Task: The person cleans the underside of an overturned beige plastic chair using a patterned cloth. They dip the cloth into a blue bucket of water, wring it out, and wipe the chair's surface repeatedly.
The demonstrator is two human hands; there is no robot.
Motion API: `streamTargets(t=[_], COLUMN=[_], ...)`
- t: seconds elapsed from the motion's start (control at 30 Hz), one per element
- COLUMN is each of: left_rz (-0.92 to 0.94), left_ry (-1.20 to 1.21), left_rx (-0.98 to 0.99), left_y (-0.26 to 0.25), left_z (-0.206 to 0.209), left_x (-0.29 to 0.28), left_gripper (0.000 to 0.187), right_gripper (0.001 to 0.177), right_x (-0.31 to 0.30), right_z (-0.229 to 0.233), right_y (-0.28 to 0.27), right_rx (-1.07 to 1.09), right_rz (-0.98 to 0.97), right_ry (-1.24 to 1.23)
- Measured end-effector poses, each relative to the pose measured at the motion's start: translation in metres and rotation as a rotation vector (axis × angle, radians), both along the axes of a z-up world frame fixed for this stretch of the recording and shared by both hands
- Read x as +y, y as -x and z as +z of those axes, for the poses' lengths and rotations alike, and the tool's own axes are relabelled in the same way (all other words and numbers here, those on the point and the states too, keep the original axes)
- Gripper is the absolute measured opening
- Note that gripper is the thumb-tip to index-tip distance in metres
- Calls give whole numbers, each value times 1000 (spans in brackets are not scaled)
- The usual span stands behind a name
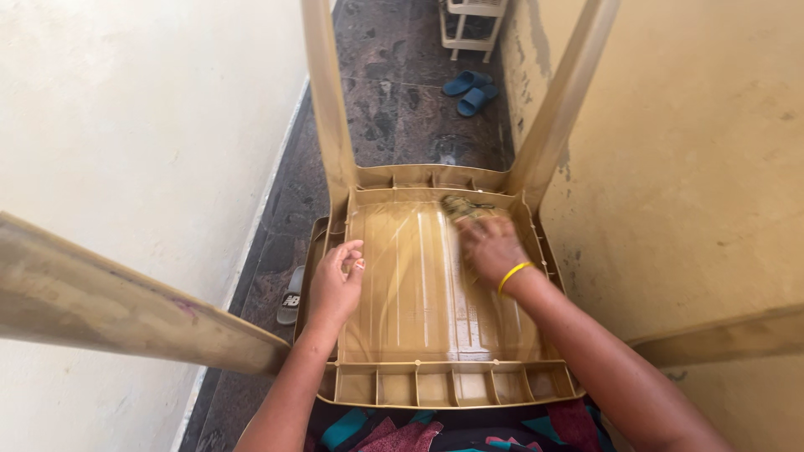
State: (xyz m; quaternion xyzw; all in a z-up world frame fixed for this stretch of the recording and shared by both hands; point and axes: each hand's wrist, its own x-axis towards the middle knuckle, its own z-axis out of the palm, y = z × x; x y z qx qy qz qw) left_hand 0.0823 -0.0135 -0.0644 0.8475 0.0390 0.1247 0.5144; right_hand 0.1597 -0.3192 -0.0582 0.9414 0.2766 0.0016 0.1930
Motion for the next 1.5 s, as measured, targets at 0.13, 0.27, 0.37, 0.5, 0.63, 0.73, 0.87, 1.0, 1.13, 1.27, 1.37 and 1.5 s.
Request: streamTargets(t=[0.13,0.27,0.37,0.5,0.63,0.73,0.87,1.0,1.13,1.27,1.37,1.5], left_rz=[-4,6,4,-18,-44,-67,-115,-129,-144,-165,-178,-191], left_ry=[-3,-14,-59,-146,-233,-229,-259,-256,-290,-330,-316,-340], left_rx=[-4,21,20,7,-52,-36,-26,-3,40,-5,21,-22], left_y=[1,1,1,5,8,7,12,21,23,22,21,21], left_z=[5,9,10,12,9,9,8,12,18,17,16,19], left_x=[1,3,3,3,-1,-5,-11,-14,-17,-19,-19,-19], left_gripper=[36,34,31,26,21,20,20,19,19,19,19,18], right_gripper=[33,26,29,21,20,15,8,11,8,8,12,29], right_x=[-33,-61,-67,-53,-51,-61,-102,-151,-158,-153,-156,-160], right_z=[-24,-49,-56,-43,-12,16,27,60,119,120,63,-41], right_y=[-44,-76,-68,-23,53,95,90,52,40,7,-42,-85], right_rx=[56,-31,-50,159,372,597,680,339,-14,-176,-220,-93], right_rz=[-345,-278,-295,-399,-407,-284,-318,-440,-733,-798,-737,-632], right_ry=[73,-109,-70,39,132,112,-267,-814,-865,-908,-1025,-896])
